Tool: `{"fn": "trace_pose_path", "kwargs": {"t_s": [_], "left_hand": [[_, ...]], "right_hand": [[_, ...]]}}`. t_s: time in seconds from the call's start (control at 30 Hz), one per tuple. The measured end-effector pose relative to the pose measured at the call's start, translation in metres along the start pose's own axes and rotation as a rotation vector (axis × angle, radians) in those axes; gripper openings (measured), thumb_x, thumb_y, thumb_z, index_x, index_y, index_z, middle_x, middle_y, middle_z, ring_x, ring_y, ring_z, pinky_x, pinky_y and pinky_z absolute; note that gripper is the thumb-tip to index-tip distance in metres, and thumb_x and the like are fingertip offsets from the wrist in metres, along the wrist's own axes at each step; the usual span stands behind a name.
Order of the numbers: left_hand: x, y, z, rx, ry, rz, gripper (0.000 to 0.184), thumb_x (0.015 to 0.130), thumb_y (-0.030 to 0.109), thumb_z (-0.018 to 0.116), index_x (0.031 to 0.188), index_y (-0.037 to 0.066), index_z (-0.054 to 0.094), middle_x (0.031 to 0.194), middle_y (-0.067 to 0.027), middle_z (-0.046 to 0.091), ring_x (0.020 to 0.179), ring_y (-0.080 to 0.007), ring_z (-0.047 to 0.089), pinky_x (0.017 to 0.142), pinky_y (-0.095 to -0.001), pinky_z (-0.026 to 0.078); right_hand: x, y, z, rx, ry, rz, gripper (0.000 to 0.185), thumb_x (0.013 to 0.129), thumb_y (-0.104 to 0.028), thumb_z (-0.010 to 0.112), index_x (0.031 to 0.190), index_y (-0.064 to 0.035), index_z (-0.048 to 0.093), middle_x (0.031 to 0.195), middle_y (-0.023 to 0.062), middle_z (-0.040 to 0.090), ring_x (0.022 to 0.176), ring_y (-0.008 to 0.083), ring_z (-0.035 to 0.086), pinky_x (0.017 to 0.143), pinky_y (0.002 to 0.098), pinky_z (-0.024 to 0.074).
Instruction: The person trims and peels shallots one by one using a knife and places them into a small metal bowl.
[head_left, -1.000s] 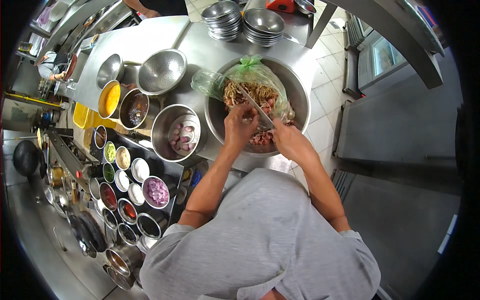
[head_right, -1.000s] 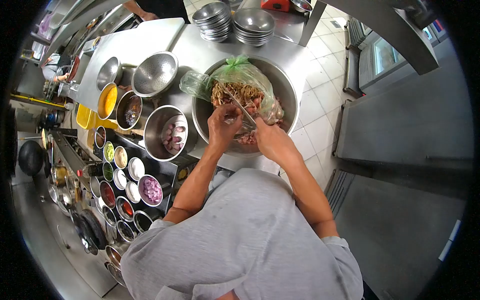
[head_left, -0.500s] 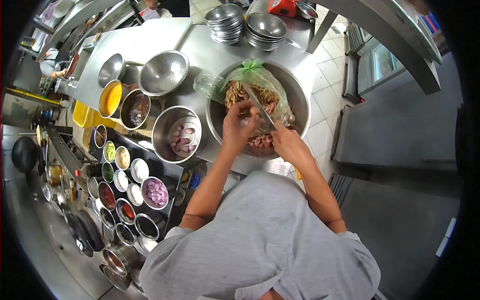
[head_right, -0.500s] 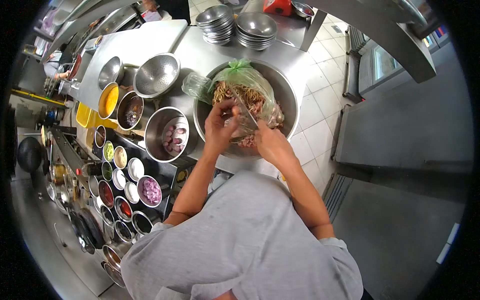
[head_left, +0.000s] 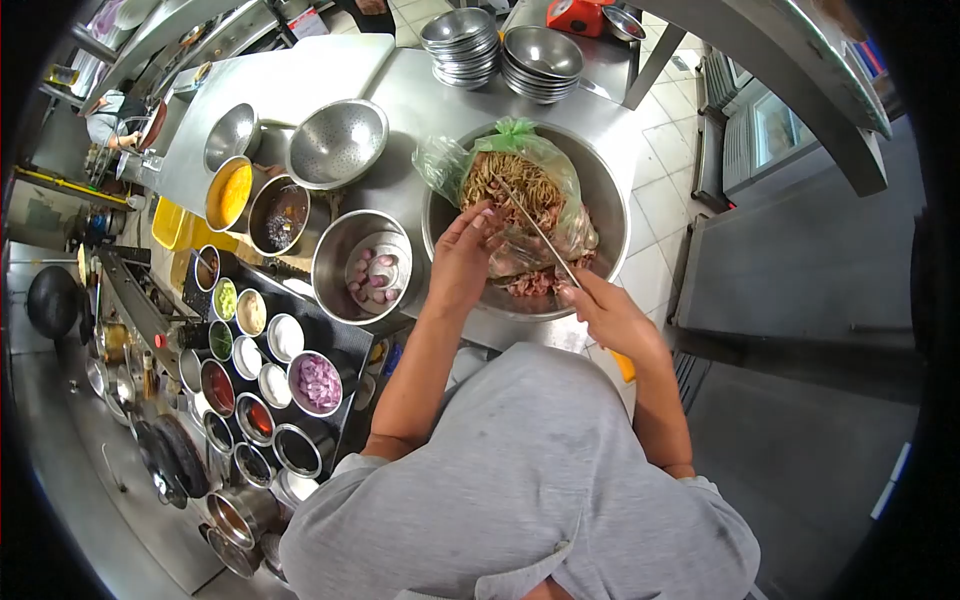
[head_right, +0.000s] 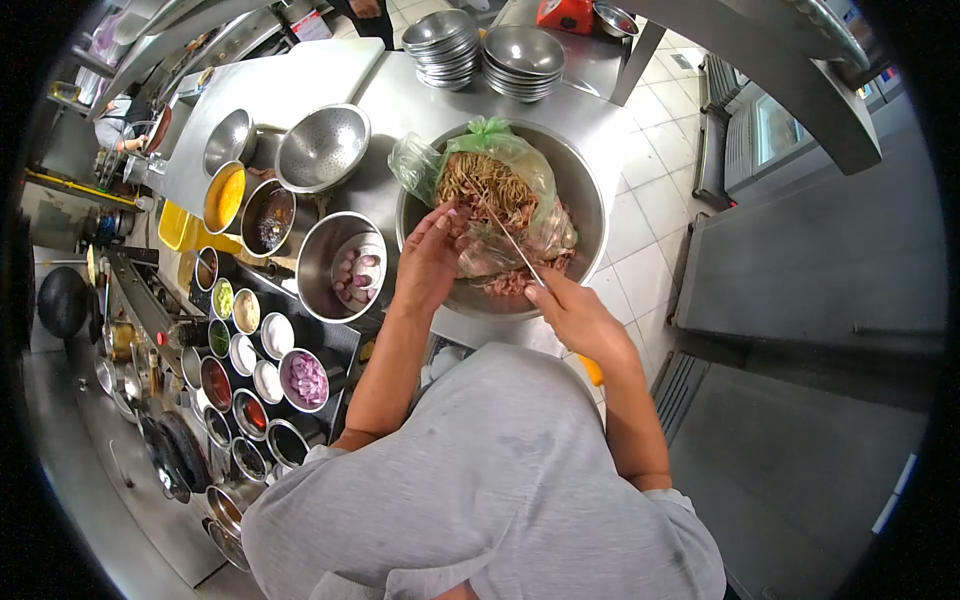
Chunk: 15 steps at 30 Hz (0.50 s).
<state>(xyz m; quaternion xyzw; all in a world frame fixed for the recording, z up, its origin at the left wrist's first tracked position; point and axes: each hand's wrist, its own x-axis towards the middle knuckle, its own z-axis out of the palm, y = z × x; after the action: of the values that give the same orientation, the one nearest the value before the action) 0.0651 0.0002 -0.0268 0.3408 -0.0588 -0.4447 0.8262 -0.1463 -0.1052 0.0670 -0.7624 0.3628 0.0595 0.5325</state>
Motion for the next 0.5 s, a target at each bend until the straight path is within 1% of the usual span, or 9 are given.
{"fn": "trace_pose_path", "kwargs": {"t_s": [0.13,0.2,0.23,0.3,0.33,0.37,0.43,0.47,0.5], "left_hand": [[-0.002,0.004,-0.007,-0.08,-0.042,-0.034,0.024,0.096,0.012,0.066,0.119,0.004,0.061,0.106,-0.0057,0.069,0.104,-0.0201,0.066,0.088,-0.0338,0.054],[-0.004,0.004,-0.002,-0.119,-0.119,-0.059,0.023,0.096,0.01,0.066,0.118,0.004,0.061,0.106,-0.0057,0.068,0.104,-0.0201,0.066,0.09,-0.0342,0.055],[-0.006,0.004,0.005,-0.113,-0.106,-0.064,0.024,0.095,0.008,0.067,0.117,0.004,0.061,0.106,-0.0061,0.068,0.104,-0.0205,0.066,0.092,-0.0349,0.055],[-0.011,0.005,0.021,-0.106,-0.101,-0.073,0.024,0.094,0.006,0.067,0.117,0.004,0.061,0.106,-0.0064,0.068,0.104,-0.0208,0.067,0.094,-0.0355,0.056],[-0.014,0.005,0.031,-0.08,-0.082,-0.066,0.025,0.093,0.005,0.068,0.117,0.004,0.062,0.108,-0.006,0.068,0.101,-0.0193,0.067,0.091,-0.0338,0.056],[-0.018,0.005,0.039,-0.054,-0.064,-0.058,0.025,0.092,0.004,0.069,0.117,0.004,0.062,0.109,-0.0057,0.068,0.099,-0.0178,0.067,0.088,-0.0322,0.057],[-0.026,0.003,0.051,-0.041,-0.066,-0.023,0.026,0.092,0.003,0.069,0.117,0.002,0.062,0.11,-0.0062,0.068,0.1,-0.0177,0.068,0.087,-0.0321,0.057],[-0.028,0.003,0.052,-0.031,-0.059,0.018,0.028,0.092,0.002,0.068,0.118,0.001,0.062,0.111,-0.0067,0.068,0.1,-0.0177,0.068,0.087,-0.0319,0.057],[-0.03,0.003,0.051,-0.027,-0.056,0.018,0.028,0.092,0.002,0.068,0.118,0.001,0.062,0.111,-0.0067,0.068,0.1,-0.0177,0.068,0.087,-0.0319,0.057]], "right_hand": [[-0.029,-0.012,-0.02,0.089,-0.035,0.054,0.047,0.103,-0.035,0.053,0.141,-0.0064,0.051,0.073,0.0028,0.055,0.06,0.0118,0.053,0.053,0.0277,0.0454],[-0.03,-0.004,-0.015,0.232,0.126,-0.325,0.053,0.103,-0.033,0.053,0.146,-0.0026,0.046,0.074,0.0031,0.056,0.058,0.0109,0.052,0.053,0.0259,0.0446],[-0.029,-0.005,-0.014,0.233,0.135,-0.322,0.053,0.103,-0.033,0.053,0.146,-0.0026,0.046,0.074,0.0031,0.056,0.058,0.0109,0.052,0.053,0.0259,0.0446],[-0.021,-0.016,-0.009,0.534,0.046,-0.208,0.056,0.104,-0.032,0.051,0.148,0.0002,0.042,0.073,0.0025,0.057,0.055,0.0087,0.051,0.052,0.0245,0.0438],[-0.012,-0.015,-0.008,0.409,0.044,-0.077,0.056,0.104,-0.035,0.049,0.147,0.0005,0.043,0.076,0.0061,0.061,0.061,0.0147,0.058,0.061,0.0297,0.0505],[-0.006,-0.012,-0.005,0.414,0.05,-0.077,0.056,0.104,-0.035,0.049,0.147,0.0005,0.043,0.076,0.0061,0.061,0.061,0.0147,0.058,0.061,0.0297,0.0505],[0.005,-0.012,0.001,0.082,0.137,-0.283,0.05,0.106,-0.029,0.046,0.147,-0.0002,0.046,0.09,0.0114,0.067,0.077,0.0174,0.064,0.071,0.0268,0.0504],[0.005,-0.015,0.002,0.085,0.137,-0.284,0.05,0.106,-0.029,0.046,0.147,-0.0002,0.046,0.09,0.0114,0.067,0.077,0.0174,0.064,0.071,0.0268,0.0504],[0.003,-0.02,0.002,0.069,0.119,-0.363,0.051,0.105,-0.031,0.046,0.145,0.0005,0.047,0.097,0.0148,0.068,0.087,0.0215,0.065,0.08,0.0305,0.0502]]}}
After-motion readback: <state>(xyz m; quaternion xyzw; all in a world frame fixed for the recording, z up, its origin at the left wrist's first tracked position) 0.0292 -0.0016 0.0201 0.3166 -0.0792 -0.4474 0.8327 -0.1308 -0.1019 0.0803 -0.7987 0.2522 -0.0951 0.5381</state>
